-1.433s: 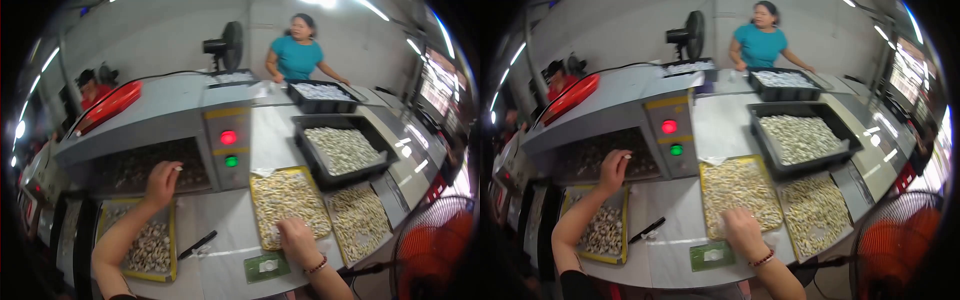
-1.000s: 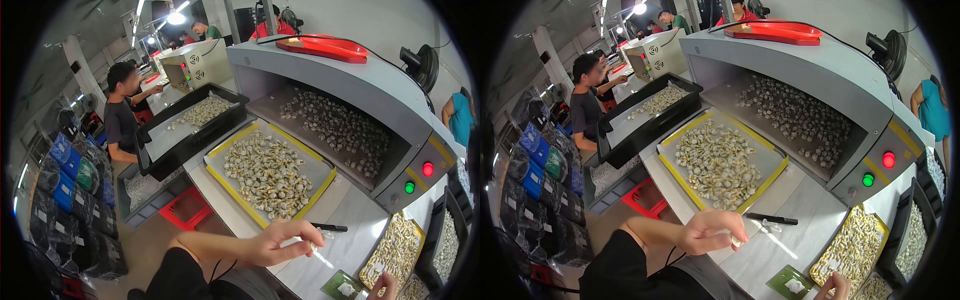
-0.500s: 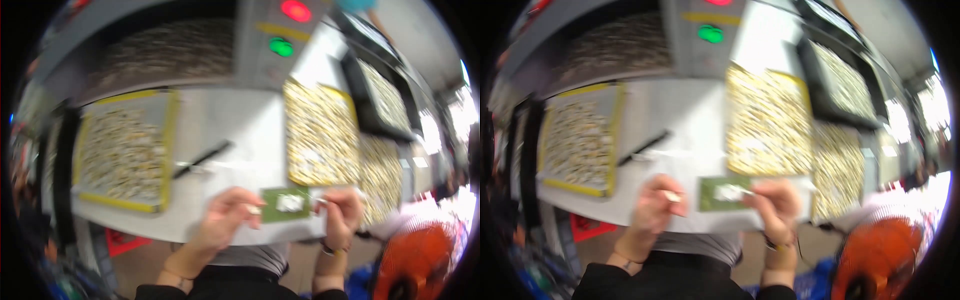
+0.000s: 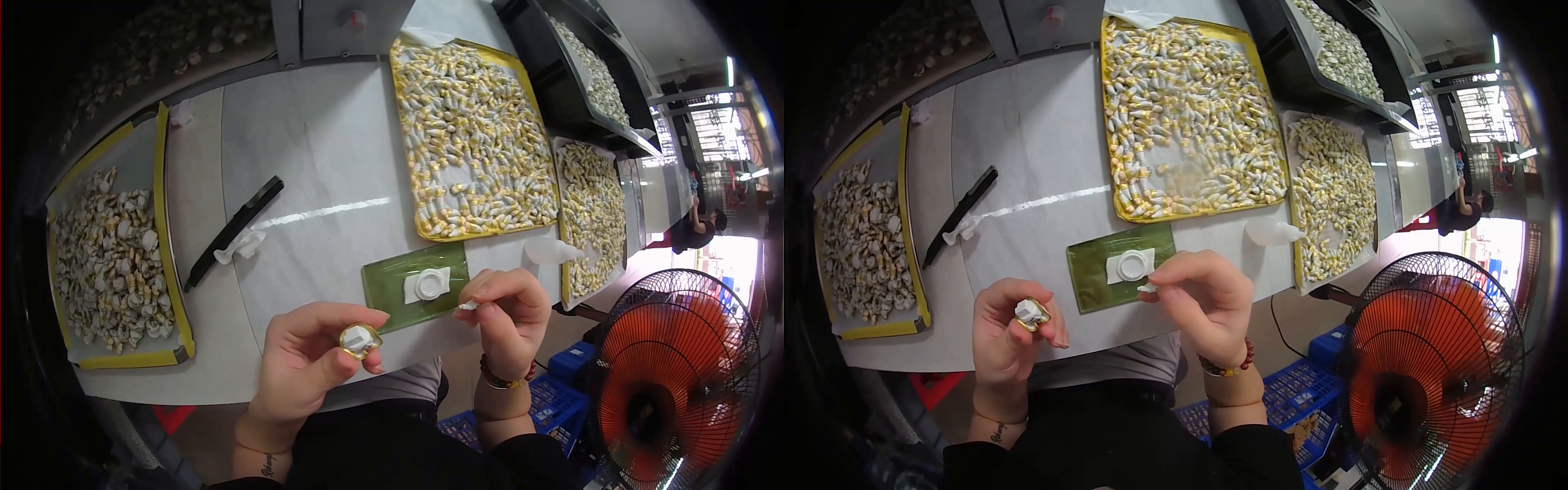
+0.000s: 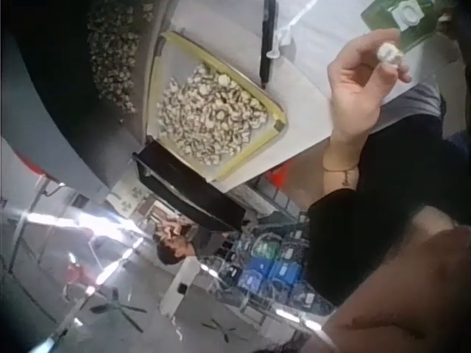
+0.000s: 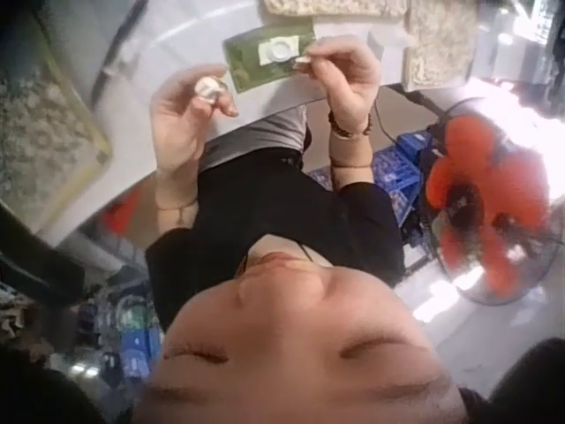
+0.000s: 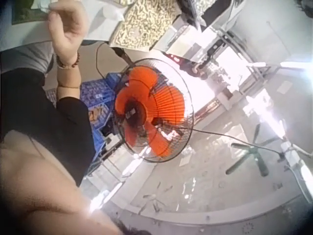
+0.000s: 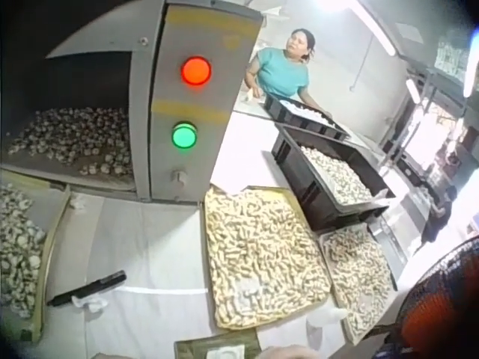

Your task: The person inspects, sorts, and assembles small plastic parts by hand at a factory workstation, placing them into a sorting tray and a collection bin.

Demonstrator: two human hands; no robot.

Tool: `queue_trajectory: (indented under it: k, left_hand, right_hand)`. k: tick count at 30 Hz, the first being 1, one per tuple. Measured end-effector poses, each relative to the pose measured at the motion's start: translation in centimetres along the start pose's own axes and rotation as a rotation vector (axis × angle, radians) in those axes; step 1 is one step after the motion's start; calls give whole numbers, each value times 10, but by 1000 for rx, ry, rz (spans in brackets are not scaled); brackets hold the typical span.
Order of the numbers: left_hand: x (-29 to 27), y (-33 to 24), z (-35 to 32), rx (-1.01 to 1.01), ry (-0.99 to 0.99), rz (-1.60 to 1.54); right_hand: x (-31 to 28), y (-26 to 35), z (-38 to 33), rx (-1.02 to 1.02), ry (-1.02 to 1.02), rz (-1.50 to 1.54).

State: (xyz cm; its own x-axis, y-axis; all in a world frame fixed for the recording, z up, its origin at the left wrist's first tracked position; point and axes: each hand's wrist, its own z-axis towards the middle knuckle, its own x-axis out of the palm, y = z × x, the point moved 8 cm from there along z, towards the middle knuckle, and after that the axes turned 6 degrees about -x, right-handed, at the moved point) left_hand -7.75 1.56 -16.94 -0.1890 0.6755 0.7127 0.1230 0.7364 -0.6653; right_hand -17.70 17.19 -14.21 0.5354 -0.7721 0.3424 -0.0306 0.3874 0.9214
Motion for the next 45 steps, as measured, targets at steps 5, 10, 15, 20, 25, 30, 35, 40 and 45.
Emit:
queue_trajectory:
  k: [5, 10, 15, 20, 25, 30, 35, 40, 45]
  left_hand:
    - [5, 0, 3, -98, -4, -91]
    - [7, -5, 5, -28, 19, -37]
    - [-5, -4, 2, 17, 21, -256]
    - [1, -9, 2, 51, 37, -48]
    - [-4, 2, 1, -64, 36, -36]
    - [4, 1, 2, -137, 52, -177]
    - [1, 2, 4, -126, 49, -88]
    - [10, 10, 3, -248, 142, -184]
    - [10, 13, 3, -279, 173, -231]
  right_hand:
    - [1, 9, 4, -49, 32, -264]
    - [7, 24, 13, -210, 149, -629]
    - [14, 19, 13, -291, 231, -1081]
    - [26, 13, 15, -337, 357, -1161]
    - [29, 9, 14, -342, 428, -1222]
    - [36, 7, 15, -352, 472, -1217]
    - [37, 13, 17, -350, 397, -1134]
    - [52, 39, 12, -355, 167, -661]
    - [73, 26, 18, -337, 256, -553]
